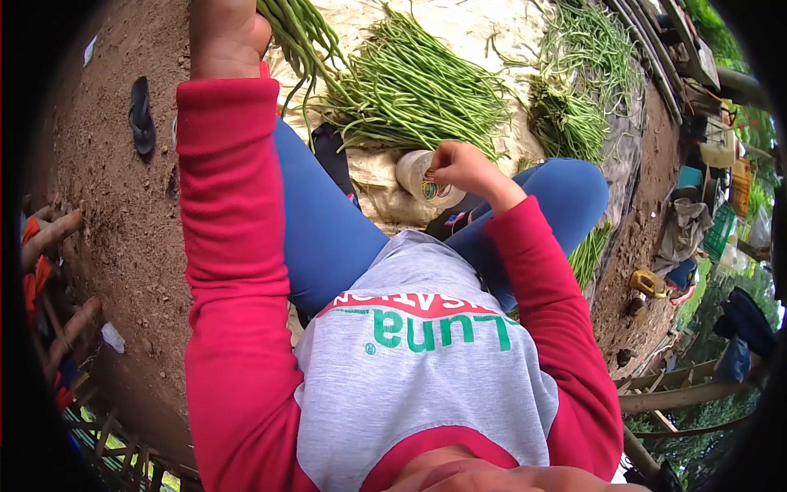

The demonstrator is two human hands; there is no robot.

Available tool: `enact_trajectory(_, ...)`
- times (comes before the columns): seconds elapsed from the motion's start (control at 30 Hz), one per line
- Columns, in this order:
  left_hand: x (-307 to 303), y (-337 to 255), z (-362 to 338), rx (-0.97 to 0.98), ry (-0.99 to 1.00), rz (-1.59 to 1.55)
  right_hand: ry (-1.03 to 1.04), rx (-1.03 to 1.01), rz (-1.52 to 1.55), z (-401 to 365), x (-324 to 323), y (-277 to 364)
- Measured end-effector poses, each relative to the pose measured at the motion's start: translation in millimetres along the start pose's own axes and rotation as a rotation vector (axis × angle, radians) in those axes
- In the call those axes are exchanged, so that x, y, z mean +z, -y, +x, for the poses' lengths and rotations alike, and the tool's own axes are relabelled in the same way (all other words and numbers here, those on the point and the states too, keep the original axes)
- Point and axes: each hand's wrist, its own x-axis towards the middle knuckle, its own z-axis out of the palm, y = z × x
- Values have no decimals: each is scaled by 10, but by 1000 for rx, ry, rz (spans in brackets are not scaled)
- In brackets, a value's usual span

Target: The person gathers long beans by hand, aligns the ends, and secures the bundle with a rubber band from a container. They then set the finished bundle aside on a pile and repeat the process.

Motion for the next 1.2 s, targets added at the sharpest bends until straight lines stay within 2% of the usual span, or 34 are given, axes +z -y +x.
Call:
enact_trajectory(0.03,-7,12,16,-11,-15,-9,-41,-39,223,58,-41,-19)
enact_trajectory(0.07,-7,25,28,-10,-16,-9,-41,-39,222,90,-81,44)
enact_trajectory(0.13,19,38,38,-66,-5,-10,-48,-103,960,169,-171,164)
enact_trajectory(0.17,55,53,30,-33,-16,13,49,-184,1137,275,-196,128)
enact_trajectory(0.27,113,89,37,-39,-20,19,60,-90,1153,438,-248,398)
enact_trajectory(0.33,191,97,3,-3,-38,15,14,-85,1069,695,-132,503)
enact_trajectory(0.4,196,114,7,-58,-20,-2,-203,-1,114,1021,16,473)
enact_trajectory(0.47,140,183,55,-72,-2,25,-325,27,-306,1283,218,378)
enact_trajectory(0.53,81,236,111,-158,53,-10,-315,73,-563,1514,426,214)
enact_trajectory(0.6,93,203,86,-171,46,-10,-386,50,-593,1533,536,180)
enact_trajectory(0.7,-4,221,83,-128,80,192,-335,17,-502,1568,456,112)
enact_trajectory(0.73,-18,235,92,-124,87,192,-304,-50,-515,1569,369,70)
enact_trajectory(0.8,16,261,87,-161,-16,226,-306,-29,-483,1540,220,-3)
enact_trajectory(0.87,18,308,101,-142,-6,241,-304,-13,-483,1508,106,-63)
enact_trajectory(0.93,29,363,129,-186,9,204,-231,-22,-462,1433,64,-61)
enact_trajectory(0.97,134,300,61,-156,-36,289,-179,-4,-411,1394,74,-1)
enact_trajectory(1.0,185,301,30,-151,-33,294,-189,30,-480,1454,177,-24)
enact_trajectory(1.07,241,308,-1,-165,-14,343,-237,-6,-530,1464,351,15)
enact_trajectory(1.13,158,396,39,-194,12,384,-291,46,-533,1614,558,-46)
enact_trajectory(1.2,53,496,83,-170,149,446,-263,17,-482,1545,497,69)
